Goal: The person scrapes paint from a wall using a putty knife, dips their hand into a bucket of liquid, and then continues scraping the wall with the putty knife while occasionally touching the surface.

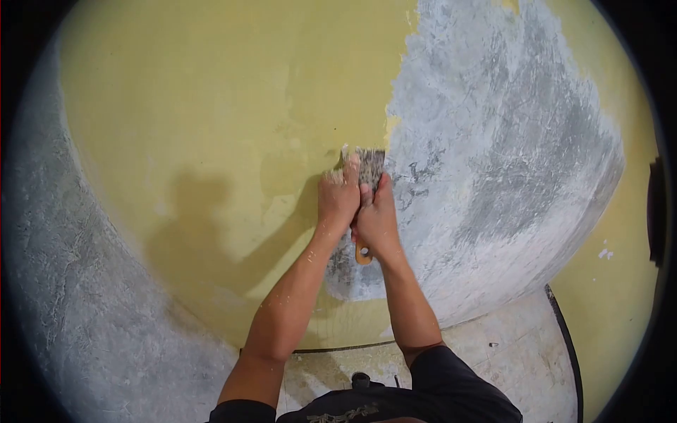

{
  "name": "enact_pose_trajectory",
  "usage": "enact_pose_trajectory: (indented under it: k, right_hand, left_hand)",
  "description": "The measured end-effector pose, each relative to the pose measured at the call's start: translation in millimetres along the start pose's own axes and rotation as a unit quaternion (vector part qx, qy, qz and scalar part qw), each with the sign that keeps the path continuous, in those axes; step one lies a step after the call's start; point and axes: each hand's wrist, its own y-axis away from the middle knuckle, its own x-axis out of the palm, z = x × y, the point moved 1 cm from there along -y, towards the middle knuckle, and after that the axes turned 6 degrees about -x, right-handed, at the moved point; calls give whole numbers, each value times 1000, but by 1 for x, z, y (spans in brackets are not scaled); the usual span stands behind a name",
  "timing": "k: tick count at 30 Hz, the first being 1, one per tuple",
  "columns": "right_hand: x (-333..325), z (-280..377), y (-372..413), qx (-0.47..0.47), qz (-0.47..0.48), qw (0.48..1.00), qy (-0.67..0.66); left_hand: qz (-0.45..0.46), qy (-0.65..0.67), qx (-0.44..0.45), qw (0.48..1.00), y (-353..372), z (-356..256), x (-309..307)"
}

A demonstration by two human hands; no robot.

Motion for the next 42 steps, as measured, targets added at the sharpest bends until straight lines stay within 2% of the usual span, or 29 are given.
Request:
enact_pose_trajectory:
  k: [1,2,4,5,8,10,11,13,14,15,16,18,19,21,22,23,24,26,27,29,30,31,32,33,34,36,38,39,42]
  right_hand:
    - [2,-49,-7,-102,-55,992,54]
    - [2,-63,6,-106,-56,991,55]
    - [0,-81,25,-10,-67,998,11]
    - [0,-90,20,-17,-81,995,50]
    - [0,-19,2,-20,-31,999,-21]
    - [2,-10,-16,-22,-26,999,-39]
    - [3,-7,-20,-34,-17,997,-60]
    - [-1,-16,-8,-35,-17,998,-42]
    - [-2,-27,5,-34,-22,999,-27]
    - [-2,-52,18,18,-34,999,3]
    - [-3,-82,28,-16,-44,999,1]
    - [1,-76,44,64,-30,997,-25]
    - [2,-65,43,67,-31,997,-27]
    - [-2,-30,16,21,4,1000,-22]
    - [-1,-17,1,-1,9,1000,-13]
    - [2,-6,-11,-25,12,1000,-5]
    - [3,-1,-12,-19,9,1000,-4]
    - [7,8,-9,-29,4,997,-68]
    - [5,1,-1,-8,19,995,-97]
    - [-1,-51,23,-21,27,999,-41]
    - [-9,-124,27,-88,9,985,147]
    - [-10,-147,59,-46,20,989,137]
    - [-12,-136,96,69,39,993,83]
    - [-12,-182,117,21,11,997,71]
    - [-14,-162,143,88,25,995,34]
    - [-21,-164,174,117,42,992,4]
    - [-33,-170,198,184,117,960,-175]
    - [-39,-173,209,167,153,955,-189]
    - [-60,-164,243,206,127,940,-240]
  left_hand:
    - [-15,-38,67,997,-3,24,6]
    - [-15,-35,71,997,5,44,12]
    - [-45,-8,66,997,22,69,19]
    - [-45,-9,65,997,21,65,17]
    - [1,-51,39,998,10,3,2]
    - [71,-29,-61,995,6,-41,-10]
    - [73,-27,-61,995,3,-30,-5]
    - [-2,-67,81,994,-13,8,5]
    - [-1,-70,83,994,-3,28,6]
    - [-1,-105,71,992,15,49,7]
    - [-2,-138,60,989,25,63,10]
    - [-17,-137,57,989,24,76,15]
    - [-27,-141,45,989,25,83,16]
    - [-116,-75,118,983,9,45,15]
    - [-32,-96,52,993,-5,26,6]
    - [-7,-87,78,993,-13,1,-1]
    - [-28,-184,121,975,-16,-13,-2]
    - [-33,-29,-3,999,-36,12,4]
    - [-38,-29,-7,999,-25,23,0]
    - [63,146,-136,978,23,67,-4]
    - [68,135,-167,974,38,111,3]
    - [69,124,-196,970,57,155,9]
    - [67,139,-177,972,89,174,10]
    - [80,147,-238,957,109,198,10]
    - [59,122,-247,959,130,202,9]
    - [45,76,-255,963,161,200,4]
    - [52,68,-292,952,193,193,-1]
    - [45,71,-300,950,208,195,0]
    - [-12,24,-292,956,244,180,14]
